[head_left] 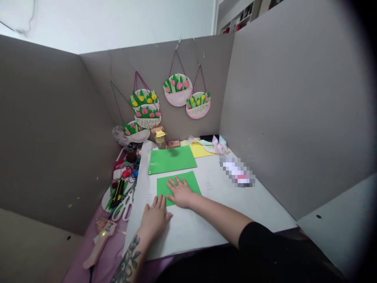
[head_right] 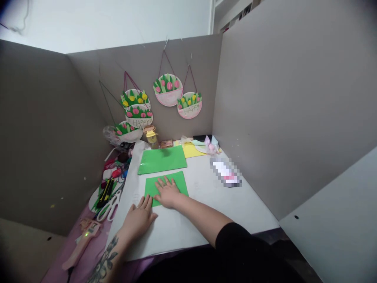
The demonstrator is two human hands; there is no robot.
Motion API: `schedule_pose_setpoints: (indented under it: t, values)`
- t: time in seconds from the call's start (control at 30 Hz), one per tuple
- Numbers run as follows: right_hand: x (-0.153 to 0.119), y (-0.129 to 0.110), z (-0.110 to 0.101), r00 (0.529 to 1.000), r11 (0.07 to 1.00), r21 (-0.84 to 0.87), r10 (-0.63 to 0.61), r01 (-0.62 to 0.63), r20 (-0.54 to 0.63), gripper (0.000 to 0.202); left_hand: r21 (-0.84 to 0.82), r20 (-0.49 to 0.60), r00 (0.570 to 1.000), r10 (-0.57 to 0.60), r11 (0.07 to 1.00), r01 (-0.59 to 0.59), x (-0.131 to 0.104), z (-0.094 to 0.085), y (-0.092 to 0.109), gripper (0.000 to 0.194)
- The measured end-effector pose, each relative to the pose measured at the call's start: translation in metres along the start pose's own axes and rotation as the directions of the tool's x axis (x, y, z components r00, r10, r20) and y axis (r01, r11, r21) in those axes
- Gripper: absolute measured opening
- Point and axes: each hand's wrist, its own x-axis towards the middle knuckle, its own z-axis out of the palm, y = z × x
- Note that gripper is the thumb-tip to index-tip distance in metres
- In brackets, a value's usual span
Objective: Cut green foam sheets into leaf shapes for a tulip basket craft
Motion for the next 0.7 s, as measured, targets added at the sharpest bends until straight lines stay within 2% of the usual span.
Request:
schedule_pose_setpoints:
  t: [0.1,0.2,0.27,0.3,0.37,0.43,0.5,0.6,0.7]
  values:
    - [-0.004,0.022,0.013,0.999,1.0,-0.01,0.027,-0.027,-0.045,0.082,0.021,0.022,1.0,0.001,1.0,-0.001,-0.007,-0.001,-0.006,0.061]
    - [-0.015,0.044,0.013,0.993,0.994,-0.037,0.096,-0.098,-0.067,0.082,0.057,0.006,0.999,0.043,0.997,-0.043,-0.006,-0.015,-0.002,0.053]
    - [-0.021,0.054,0.011,0.978,0.979,-0.065,0.188,-0.194,-0.091,0.08,0.045,0.013,0.993,0.117,0.992,-0.118,0.005,-0.027,0.009,0.042]
    - [-0.023,0.058,0.01,0.967,0.968,-0.078,0.23,-0.238,-0.108,0.079,0.01,-0.002,0.981,0.196,0.981,-0.196,0.013,-0.031,0.016,0.04]
    - [-0.027,0.063,0.01,0.954,0.952,-0.106,0.275,-0.288,-0.121,0.076,-0.078,-0.082,0.954,0.289,0.952,-0.295,0.033,-0.035,0.031,0.047]
    - [-0.029,0.065,0.012,0.954,0.947,-0.13,0.28,-0.292,-0.107,0.072,-0.157,-0.15,0.92,0.363,0.91,-0.384,0.055,-0.03,0.044,0.062]
    - [-0.029,0.066,0.014,0.954,0.945,-0.143,0.28,-0.293,-0.105,0.07,-0.213,-0.154,0.91,0.385,0.887,-0.411,0.072,-0.018,0.048,0.072]
    - [-0.029,0.066,0.019,0.948,0.942,-0.144,0.285,-0.304,-0.139,0.068,-0.231,-0.189,0.904,0.384,0.877,-0.421,0.082,0.004,0.042,0.076]
    - [-0.028,0.066,0.021,0.945,0.941,-0.143,0.285,-0.307,-0.159,0.07,-0.197,-0.217,0.914,0.343,0.901,-0.385,0.078,0.019,0.026,0.071]
